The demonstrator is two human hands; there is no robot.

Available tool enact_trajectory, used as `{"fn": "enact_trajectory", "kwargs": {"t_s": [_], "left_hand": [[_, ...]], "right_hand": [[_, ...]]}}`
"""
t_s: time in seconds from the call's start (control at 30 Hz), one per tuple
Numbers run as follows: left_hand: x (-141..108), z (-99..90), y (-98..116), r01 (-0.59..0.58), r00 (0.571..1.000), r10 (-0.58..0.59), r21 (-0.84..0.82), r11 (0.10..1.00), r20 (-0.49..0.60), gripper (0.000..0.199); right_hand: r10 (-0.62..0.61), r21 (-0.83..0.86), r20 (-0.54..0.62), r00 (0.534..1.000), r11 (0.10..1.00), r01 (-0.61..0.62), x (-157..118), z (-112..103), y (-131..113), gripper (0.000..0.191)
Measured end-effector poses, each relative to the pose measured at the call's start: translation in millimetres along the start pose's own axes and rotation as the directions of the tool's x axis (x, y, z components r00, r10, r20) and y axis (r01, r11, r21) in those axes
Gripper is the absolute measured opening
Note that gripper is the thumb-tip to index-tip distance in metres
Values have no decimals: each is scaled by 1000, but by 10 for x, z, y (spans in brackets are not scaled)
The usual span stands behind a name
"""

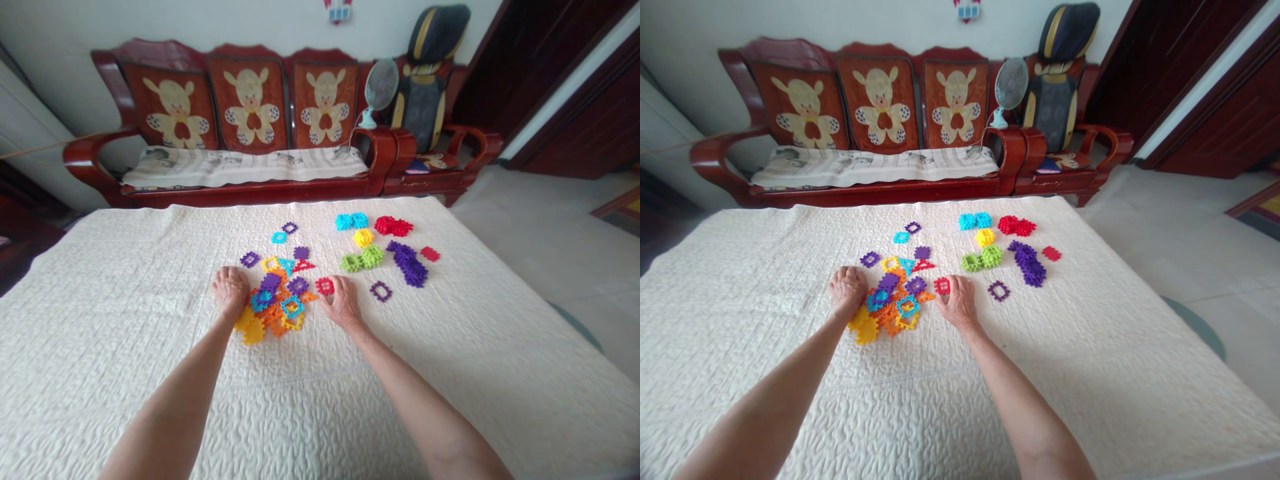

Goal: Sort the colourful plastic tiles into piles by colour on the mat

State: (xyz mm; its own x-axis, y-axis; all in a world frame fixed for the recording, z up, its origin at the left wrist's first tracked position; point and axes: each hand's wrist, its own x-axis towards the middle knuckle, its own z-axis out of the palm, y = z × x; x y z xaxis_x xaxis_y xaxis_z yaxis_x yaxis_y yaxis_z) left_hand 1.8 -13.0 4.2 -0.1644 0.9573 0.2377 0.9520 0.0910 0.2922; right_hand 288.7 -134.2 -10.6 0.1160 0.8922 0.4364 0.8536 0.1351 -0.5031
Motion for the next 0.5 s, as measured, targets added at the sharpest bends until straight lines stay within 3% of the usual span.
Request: {"fn": "enact_trajectory", "kwargs": {"t_s": [0.5], "left_hand": [[5, 41, -27, -10, 1000, 10, 2, 1000, -5, 37]], "right_hand": [[-26, 130, -67, 997, 991, 34, -15, 61, 105, 56]]}}
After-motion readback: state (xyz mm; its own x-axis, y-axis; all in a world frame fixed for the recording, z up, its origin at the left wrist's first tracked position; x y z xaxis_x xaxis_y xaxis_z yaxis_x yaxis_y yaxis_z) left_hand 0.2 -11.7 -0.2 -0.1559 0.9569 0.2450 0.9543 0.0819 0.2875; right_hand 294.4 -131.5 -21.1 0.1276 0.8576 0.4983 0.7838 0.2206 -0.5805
